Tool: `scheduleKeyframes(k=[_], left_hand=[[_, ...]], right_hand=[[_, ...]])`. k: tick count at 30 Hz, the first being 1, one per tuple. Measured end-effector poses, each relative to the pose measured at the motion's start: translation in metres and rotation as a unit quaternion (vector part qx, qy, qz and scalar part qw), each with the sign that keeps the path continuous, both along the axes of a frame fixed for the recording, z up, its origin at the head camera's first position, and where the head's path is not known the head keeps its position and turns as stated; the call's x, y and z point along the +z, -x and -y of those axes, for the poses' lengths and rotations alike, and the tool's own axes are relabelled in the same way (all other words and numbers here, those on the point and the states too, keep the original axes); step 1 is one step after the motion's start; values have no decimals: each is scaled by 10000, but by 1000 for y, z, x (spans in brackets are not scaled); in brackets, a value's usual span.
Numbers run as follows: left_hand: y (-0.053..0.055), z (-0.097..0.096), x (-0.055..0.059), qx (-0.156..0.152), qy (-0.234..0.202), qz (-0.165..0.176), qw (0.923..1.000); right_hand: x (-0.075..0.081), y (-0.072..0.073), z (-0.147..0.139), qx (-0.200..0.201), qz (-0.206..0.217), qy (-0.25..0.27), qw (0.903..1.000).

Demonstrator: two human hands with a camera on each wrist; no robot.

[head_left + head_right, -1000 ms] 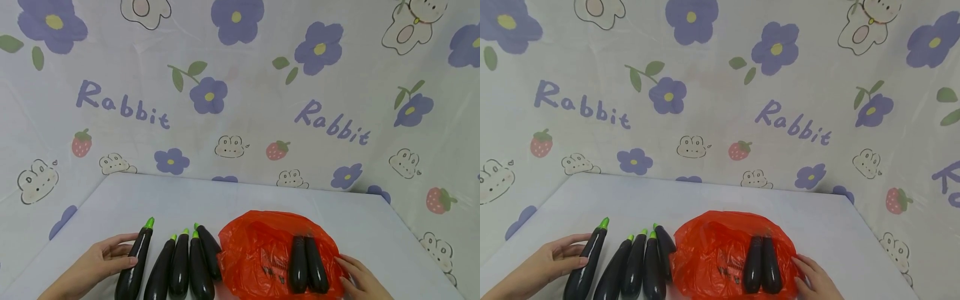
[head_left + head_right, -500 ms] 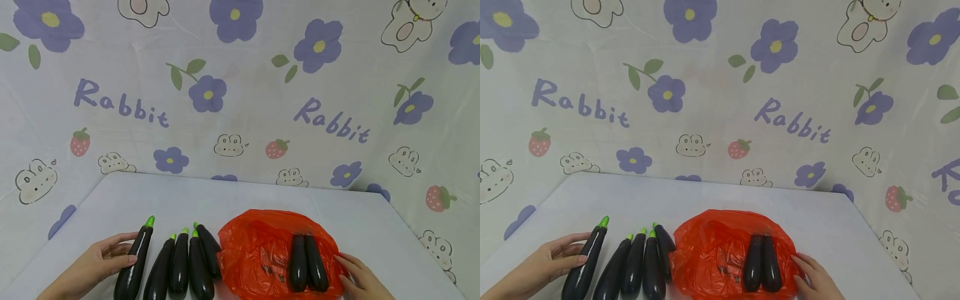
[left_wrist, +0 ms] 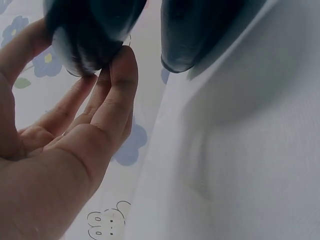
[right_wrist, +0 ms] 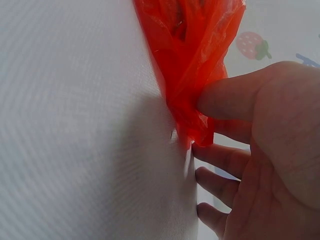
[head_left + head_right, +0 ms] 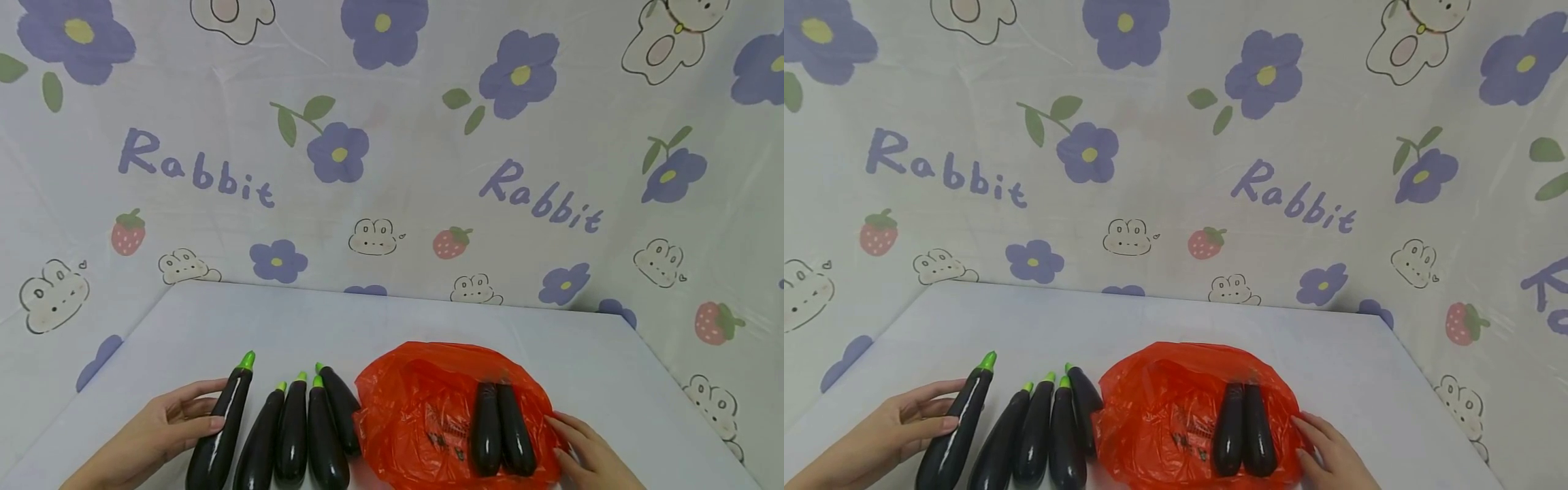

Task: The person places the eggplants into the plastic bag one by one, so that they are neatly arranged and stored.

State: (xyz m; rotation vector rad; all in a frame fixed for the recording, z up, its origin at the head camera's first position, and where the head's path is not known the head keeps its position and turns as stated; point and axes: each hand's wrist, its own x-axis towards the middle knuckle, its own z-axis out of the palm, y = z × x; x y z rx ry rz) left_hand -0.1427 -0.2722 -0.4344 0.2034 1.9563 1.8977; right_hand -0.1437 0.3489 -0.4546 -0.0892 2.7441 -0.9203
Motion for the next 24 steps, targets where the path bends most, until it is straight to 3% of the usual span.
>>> scheduleKeyframes(k=[14,21,24], left_hand=[[-1,-6,4,-48,69,128,9999],[-5,-18,9,-199,-330,187,9991],[-6,-23,10,-176,-225,190,9994]], right_hand=[[-3,3,1,-51,48,-126,9999],[-3,3,1,-17,41,-218,9998],[-3,3,1,-23,47,-274,9996]])
